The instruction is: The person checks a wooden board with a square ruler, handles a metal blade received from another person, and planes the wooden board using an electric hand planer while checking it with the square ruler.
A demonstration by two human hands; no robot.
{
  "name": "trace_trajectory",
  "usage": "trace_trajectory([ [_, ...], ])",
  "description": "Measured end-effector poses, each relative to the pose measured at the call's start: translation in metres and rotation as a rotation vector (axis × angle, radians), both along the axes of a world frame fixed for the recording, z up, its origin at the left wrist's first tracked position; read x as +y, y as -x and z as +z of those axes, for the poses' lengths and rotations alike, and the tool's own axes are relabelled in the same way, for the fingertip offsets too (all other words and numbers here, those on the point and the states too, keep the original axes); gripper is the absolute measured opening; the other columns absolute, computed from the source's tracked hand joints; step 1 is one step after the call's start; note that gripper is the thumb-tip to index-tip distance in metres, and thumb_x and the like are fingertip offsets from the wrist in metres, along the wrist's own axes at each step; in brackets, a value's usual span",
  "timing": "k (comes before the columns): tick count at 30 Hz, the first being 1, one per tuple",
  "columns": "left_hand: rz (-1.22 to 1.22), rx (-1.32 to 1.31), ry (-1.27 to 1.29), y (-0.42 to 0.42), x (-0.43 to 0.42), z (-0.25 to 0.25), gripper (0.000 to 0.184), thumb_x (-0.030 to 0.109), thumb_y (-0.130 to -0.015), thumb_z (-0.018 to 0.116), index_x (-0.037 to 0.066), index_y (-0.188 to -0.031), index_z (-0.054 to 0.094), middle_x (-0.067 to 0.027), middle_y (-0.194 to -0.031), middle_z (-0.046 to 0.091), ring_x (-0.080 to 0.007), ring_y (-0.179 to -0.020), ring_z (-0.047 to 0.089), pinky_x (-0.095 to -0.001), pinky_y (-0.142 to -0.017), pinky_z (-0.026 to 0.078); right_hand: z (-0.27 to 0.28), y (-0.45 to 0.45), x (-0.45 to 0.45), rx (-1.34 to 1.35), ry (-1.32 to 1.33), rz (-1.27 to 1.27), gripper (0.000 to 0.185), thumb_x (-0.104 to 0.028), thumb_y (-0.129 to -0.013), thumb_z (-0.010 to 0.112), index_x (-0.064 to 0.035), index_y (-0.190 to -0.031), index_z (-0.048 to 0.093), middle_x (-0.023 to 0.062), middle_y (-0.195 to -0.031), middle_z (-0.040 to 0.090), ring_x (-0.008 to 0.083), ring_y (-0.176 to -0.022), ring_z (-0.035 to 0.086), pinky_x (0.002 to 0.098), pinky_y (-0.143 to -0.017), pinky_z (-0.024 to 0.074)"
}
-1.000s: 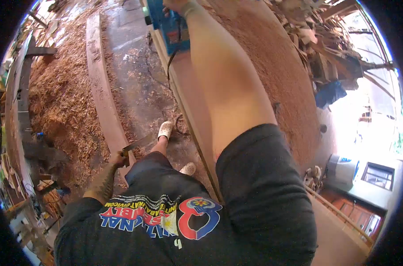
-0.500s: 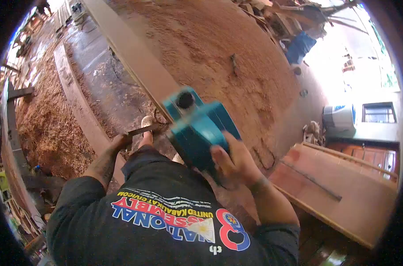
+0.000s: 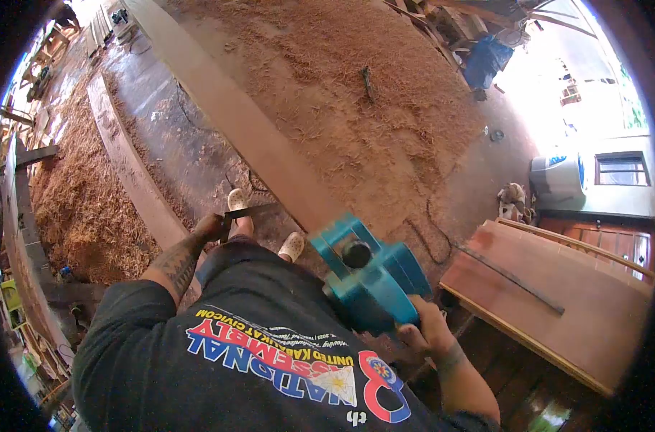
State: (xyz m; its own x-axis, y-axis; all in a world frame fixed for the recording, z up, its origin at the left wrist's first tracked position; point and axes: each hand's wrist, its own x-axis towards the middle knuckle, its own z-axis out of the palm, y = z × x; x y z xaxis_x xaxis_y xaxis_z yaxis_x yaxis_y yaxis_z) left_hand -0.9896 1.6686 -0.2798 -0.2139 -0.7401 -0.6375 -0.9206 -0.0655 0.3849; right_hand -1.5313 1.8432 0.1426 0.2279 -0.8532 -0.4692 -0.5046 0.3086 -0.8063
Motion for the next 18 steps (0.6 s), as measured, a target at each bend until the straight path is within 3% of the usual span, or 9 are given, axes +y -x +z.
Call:
trace_trajectory([
  [6,0.096,-0.030,-0.082,-0.010,0.018,0.002,0.047,0.050,-0.090,0.061,0.007,-0.090,0.078,-0.0240,-0.087,0.072,-0.0427,-0.085,0.072,-0.0514,-0.082,0.056,-0.011,-0.069,-0.087,-0.095,0.112,-0.002,0.056,-0.053,-0.097,0.064,0.0001,-0.115,0.059,0.0071,-0.077,0.062,0.0145,-0.069,0.062,0.0307,-0.063,0.0491],
  [9,0.170,0.060,0.059,-0.020,0.030,-0.009,0.055,0.055,-0.097,0.053,0.008,-0.076,0.075,-0.0138,-0.067,0.070,-0.0331,-0.066,0.071,-0.0464,-0.064,0.055,0.001,-0.112,-0.132,-0.116,0.082,0.006,0.053,-0.056,-0.101,0.057,-0.0024,-0.100,0.056,0.0016,-0.075,0.057,0.0087,-0.062,0.056,0.0255,-0.056,0.0443],
  [12,0.220,0.092,0.051,-0.036,0.034,-0.033,0.051,0.051,-0.097,0.056,0.008,-0.076,0.075,-0.0130,-0.065,0.069,-0.0324,-0.064,0.072,-0.0457,-0.064,0.055,0.001,-0.148,-0.172,-0.119,0.127,-0.009,0.047,-0.050,-0.104,0.054,-0.0038,-0.100,0.055,0.0017,-0.074,0.057,0.0091,-0.060,0.056,0.0257,-0.055,0.0449],
  [15,0.256,0.093,-0.066,-0.046,0.028,-0.017,0.042,0.045,-0.088,0.064,0.005,-0.093,0.077,-0.0248,-0.087,0.072,-0.0431,-0.086,0.072,-0.0510,-0.079,0.056,0.002,-0.181,-0.211,-0.131,0.141,-0.008,0.043,-0.047,-0.106,0.052,-0.0047,-0.100,0.056,0.0022,-0.074,0.057,0.0101,-0.059,0.057,0.0258,-0.054,0.0453],
  [18,0.340,0.061,-0.115,-0.054,0.027,-0.021,0.041,0.045,-0.087,0.066,0.005,-0.092,0.077,-0.0239,-0.086,0.072,-0.0412,-0.085,0.073,-0.0503,-0.079,0.056,-0.001,-0.212,-0.250,-0.135,0.154,0.000,0.043,-0.047,-0.107,0.051,-0.0046,-0.099,0.055,0.0028,-0.074,0.057,0.0104,-0.058,0.057,0.0264,-0.054,0.0462],
])
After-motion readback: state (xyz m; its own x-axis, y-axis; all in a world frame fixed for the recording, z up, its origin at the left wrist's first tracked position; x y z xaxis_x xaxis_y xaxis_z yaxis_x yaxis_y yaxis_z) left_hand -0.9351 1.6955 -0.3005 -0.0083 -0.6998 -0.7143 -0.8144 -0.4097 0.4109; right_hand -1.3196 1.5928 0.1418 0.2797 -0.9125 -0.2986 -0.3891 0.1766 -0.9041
